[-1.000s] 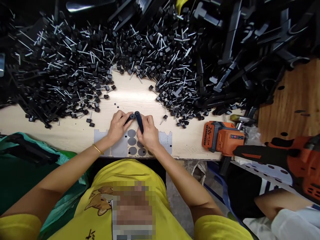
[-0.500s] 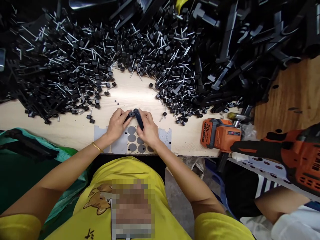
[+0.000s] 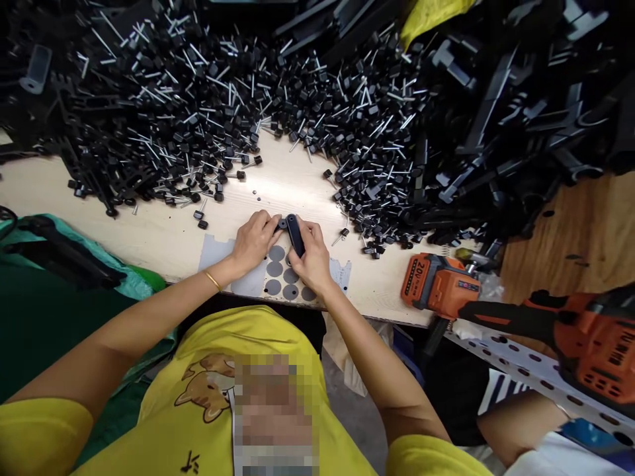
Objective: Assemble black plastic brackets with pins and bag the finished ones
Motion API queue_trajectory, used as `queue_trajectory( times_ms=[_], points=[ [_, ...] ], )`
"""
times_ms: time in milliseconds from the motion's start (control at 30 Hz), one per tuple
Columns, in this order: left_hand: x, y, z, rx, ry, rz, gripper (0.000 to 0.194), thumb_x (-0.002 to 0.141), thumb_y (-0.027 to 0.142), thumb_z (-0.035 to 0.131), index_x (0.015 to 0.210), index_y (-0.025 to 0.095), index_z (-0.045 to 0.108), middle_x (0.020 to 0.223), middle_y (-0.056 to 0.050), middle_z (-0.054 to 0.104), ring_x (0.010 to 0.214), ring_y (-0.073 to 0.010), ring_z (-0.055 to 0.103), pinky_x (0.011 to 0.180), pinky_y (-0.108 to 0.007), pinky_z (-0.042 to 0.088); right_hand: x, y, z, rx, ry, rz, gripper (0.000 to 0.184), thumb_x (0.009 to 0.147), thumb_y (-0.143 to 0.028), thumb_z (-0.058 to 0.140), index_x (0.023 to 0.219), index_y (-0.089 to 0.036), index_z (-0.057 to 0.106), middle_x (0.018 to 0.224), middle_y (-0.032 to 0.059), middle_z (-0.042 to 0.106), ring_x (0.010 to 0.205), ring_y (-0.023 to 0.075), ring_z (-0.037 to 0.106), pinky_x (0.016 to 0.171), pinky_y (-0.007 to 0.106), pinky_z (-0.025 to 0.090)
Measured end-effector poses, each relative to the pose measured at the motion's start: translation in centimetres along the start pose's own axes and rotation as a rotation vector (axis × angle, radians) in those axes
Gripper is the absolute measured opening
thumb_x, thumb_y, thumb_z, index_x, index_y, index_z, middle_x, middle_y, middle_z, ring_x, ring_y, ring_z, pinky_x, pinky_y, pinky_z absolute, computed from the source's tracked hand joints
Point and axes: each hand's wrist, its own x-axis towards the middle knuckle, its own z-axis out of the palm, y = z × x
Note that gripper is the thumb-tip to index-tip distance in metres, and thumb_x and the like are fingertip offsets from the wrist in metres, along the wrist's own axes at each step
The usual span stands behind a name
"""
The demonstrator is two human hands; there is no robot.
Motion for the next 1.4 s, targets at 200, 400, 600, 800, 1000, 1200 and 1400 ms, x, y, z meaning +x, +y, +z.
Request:
queue_trajectory(
  times_ms=[200, 400, 600, 800, 1000, 1200, 1400],
  points=[
    [0.8, -1.5, 0.0, -0.099, 0.049, 0.049, 0.027, 0.094, 0.027, 0.043, 0.114, 0.014, 0.055, 0.094, -0.007, 0.055, 0.087, -0.0189, 0.053, 0.067, -0.027, 0.044, 0.0, -0.3, -0.2, -0.022, -0.005, -0.017, 0.061, 0.074, -0.021, 0.05, 0.135, -0.02, 0.044, 0.111, 0.0088, 0.05, 0.105, 0.0243, 0.052, 0.092, 0.041, 0.047],
    [2.8, -2.7, 0.3, -0.173, -0.024, 0.388, 0.024, 0.092, 0.028, 0.048, 0.11, 0.015, 0.058, 0.087, -0.005, 0.052, 0.08, -0.0175, 0.05, 0.074, -0.03, 0.044, 0.0, -0.6, -0.1, -0.048, 0.009, 0.048, 0.062, 0.076, -0.022, 0.048, 0.138, -0.021, 0.039, 0.111, 0.009, 0.048, 0.103, 0.0242, 0.052, 0.091, 0.042, 0.049],
    [2.4, -1.7, 0.8, -0.188, 0.152, 0.164, 0.029, 0.094, 0.022, 0.042, 0.119, 0.011, 0.051, 0.086, -0.006, 0.049, 0.079, -0.0183, 0.048, 0.073, -0.031, 0.046, 0.1, -1.2, 0.0, 0.015, -0.023, 0.101, 0.067, 0.075, -0.017, 0.046, 0.141, -0.022, 0.034, 0.117, 0.0106, 0.047, 0.11, 0.0251, 0.051, 0.086, 0.039, 0.053],
    [4.2, -2.9, 0.1, -0.232, 0.056, 0.326, 0.028, 0.092, 0.02, 0.046, 0.119, 0.015, 0.051, 0.084, -0.004, 0.048, 0.079, -0.0171, 0.047, 0.072, -0.029, 0.045, 0.5, -1.3, -0.2, 0.022, -0.005, 0.128, 0.072, 0.075, -0.016, 0.047, 0.144, -0.026, 0.027, 0.115, 0.0102, 0.047, 0.107, 0.0252, 0.053, 0.08, 0.039, 0.056],
    [3.5, -1.6, 0.5, -0.305, 0.089, 0.234, 0.032, 0.091, 0.019, 0.046, 0.123, 0.018, 0.05, 0.082, -0.002, 0.046, 0.077, -0.0161, 0.047, 0.068, -0.028, 0.044, 0.9, -1.0, 0.0, 0.033, -0.005, 0.139, 0.075, 0.076, -0.016, 0.047, 0.146, -0.027, 0.022, 0.118, 0.0108, 0.046, 0.106, 0.0246, 0.054, 0.076, 0.037, 0.058],
    [3.9, -1.7, 0.2, -0.334, 0.101, 0.197, 0.031, 0.089, 0.017, 0.047, 0.12, 0.017, 0.051, 0.081, -0.002, 0.046, 0.076, -0.0157, 0.047, 0.068, -0.027, 0.044, 1.0, -1.0, 0.0, 0.033, -0.008, 0.111, 0.076, 0.075, -0.015, 0.047, 0.146, -0.027, 0.021, 0.117, 0.0108, 0.046, 0.107, 0.0245, 0.054, 0.079, 0.038, 0.057],
    [4.3, -2.1, -0.1, -0.376, 0.044, 0.202, 0.026, 0.09, 0.019, 0.046, 0.114, 0.017, 0.056, 0.081, -0.001, 0.046, 0.077, -0.0159, 0.049, 0.069, -0.028, 0.045, 1.3, -1.0, -0.4, 0.046, -0.036, 0.128, 0.076, 0.074, -0.014, 0.046, 0.145, -0.027, 0.024, 0.118, 0.0103, 0.047, 0.109, 0.0255, 0.054, 0.083, 0.04, 0.056]
  ],
)
